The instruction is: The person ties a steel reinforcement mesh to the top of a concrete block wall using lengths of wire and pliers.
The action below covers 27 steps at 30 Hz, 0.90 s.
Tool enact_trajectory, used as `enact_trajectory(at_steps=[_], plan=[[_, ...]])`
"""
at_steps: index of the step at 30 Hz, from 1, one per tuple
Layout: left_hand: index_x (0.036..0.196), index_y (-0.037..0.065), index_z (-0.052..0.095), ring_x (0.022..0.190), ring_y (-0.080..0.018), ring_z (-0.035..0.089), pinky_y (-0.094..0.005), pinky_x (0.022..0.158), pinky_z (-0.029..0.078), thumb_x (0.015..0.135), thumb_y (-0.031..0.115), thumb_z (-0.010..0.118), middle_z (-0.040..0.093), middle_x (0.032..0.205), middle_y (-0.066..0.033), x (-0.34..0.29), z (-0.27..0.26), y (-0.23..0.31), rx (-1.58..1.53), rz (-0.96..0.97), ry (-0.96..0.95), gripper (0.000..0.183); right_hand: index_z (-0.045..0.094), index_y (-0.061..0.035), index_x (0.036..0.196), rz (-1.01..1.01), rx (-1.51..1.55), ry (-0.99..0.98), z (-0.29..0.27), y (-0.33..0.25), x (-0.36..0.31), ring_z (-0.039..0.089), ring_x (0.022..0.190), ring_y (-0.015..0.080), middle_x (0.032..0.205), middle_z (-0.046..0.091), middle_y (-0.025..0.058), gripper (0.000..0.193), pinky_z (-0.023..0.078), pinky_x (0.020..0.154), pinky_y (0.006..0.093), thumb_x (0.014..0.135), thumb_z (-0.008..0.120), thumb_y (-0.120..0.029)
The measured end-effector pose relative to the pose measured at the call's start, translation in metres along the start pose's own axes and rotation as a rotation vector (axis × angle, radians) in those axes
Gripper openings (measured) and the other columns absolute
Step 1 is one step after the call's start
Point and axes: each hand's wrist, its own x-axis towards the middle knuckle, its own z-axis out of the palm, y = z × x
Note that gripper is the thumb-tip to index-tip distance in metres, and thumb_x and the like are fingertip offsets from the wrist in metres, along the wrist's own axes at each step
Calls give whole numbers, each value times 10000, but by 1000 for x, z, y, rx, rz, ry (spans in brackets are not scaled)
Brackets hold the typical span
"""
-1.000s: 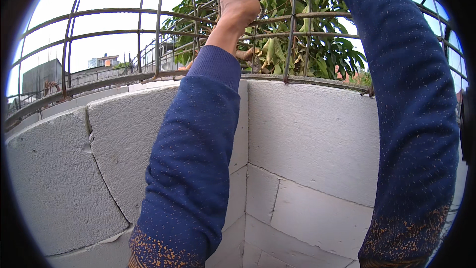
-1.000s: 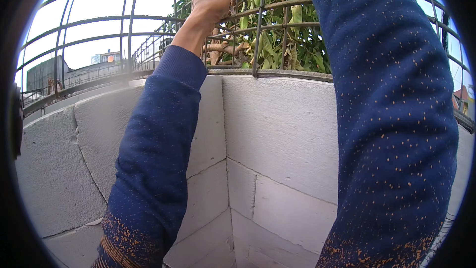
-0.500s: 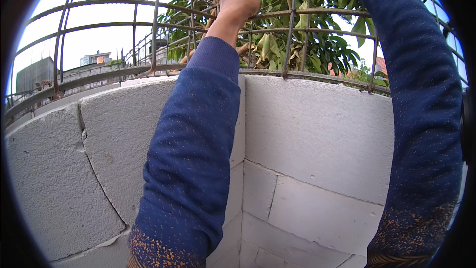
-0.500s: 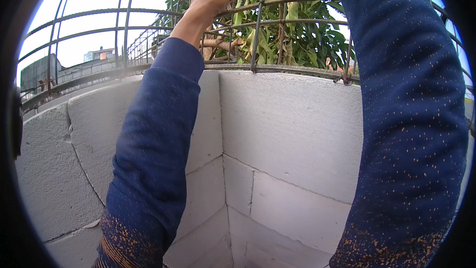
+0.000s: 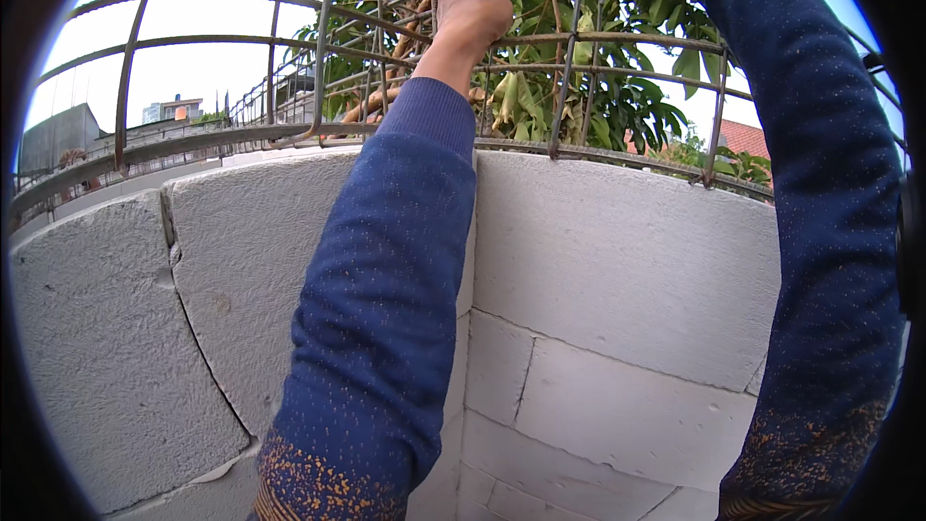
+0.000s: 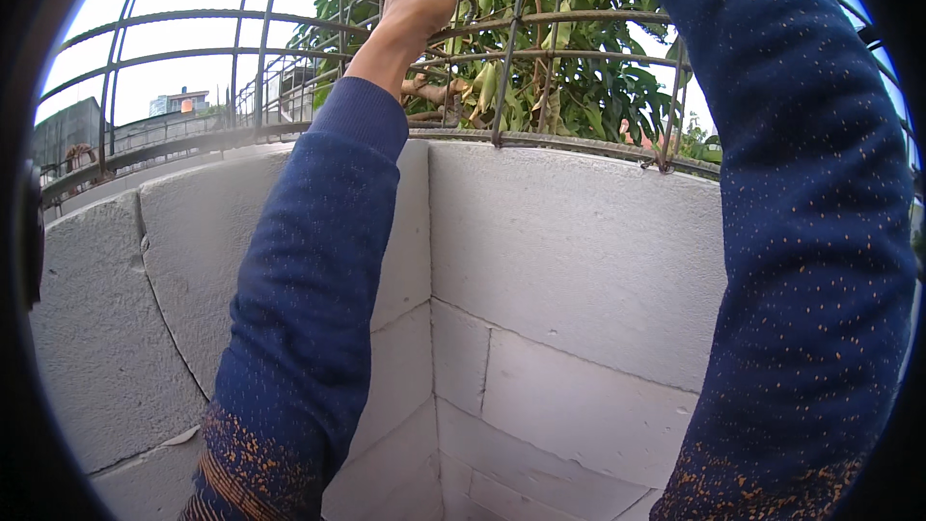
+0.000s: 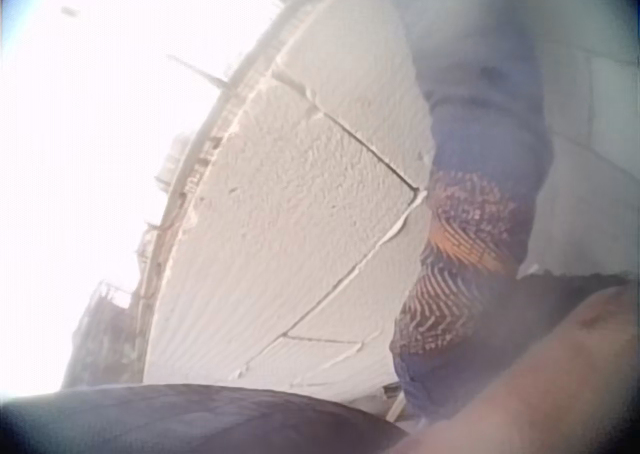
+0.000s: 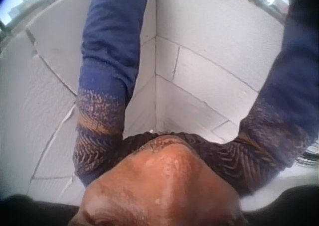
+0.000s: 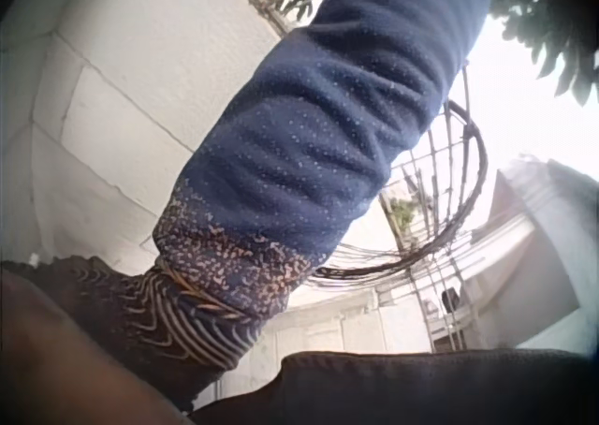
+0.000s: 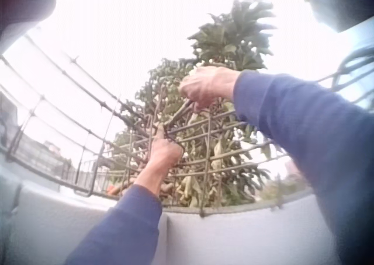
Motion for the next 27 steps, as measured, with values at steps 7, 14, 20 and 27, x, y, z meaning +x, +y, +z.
enact_trajectory(at_steps=[7, 14, 20, 27], plan=[[1596, 113, 287, 1369, -301, 504, -283, 1124, 362, 755, 49, 570, 532, 1460, -213, -15, -4, 11, -30, -53, 24, 889, 725, -98, 949, -65, -67, -17, 9, -2, 15, 698, 970, 289, 1000, 728, 97, 215, 557, 798, 422, 805, 744, -256], [1619, 121, 181, 1369, -324, 497, -309, 1117, 393, 770, -6, 576, 488, 1494, -221, -20, -10, 15, -89, -70, -18, 945, 706, -81, 999, 48, 151, -82, 10, 0, 12, 700, 944, 299, 1005, 726, 112, 229, 557, 758, 418, 780, 693, -147], [1617, 135, 218, 1349, -301, 519, -287, 1100, 396, 773, -2, 545, 502, 1483, -226, -17, 3, 14, -144, -47, 0, 915, 704, -91, 1059, 57, 214, -245, 26, 12, 4, 705, 944, 293, 1020, 727, 125, 261, 565, 755, 407, 812, 629, -127], [1617, 141, 237, 1064, -194, 672, -255, 923, 494, 797, 31, 536, 627, 1347, -189, -6, -2, 5, -34, -73, 2, 880, 724, -98, 1075, 88, 108, -120, 11, -8, 15, 714, 962, 299, 1045, 738, 140, 248, 571, 783, 410, 858, 612, -138]])
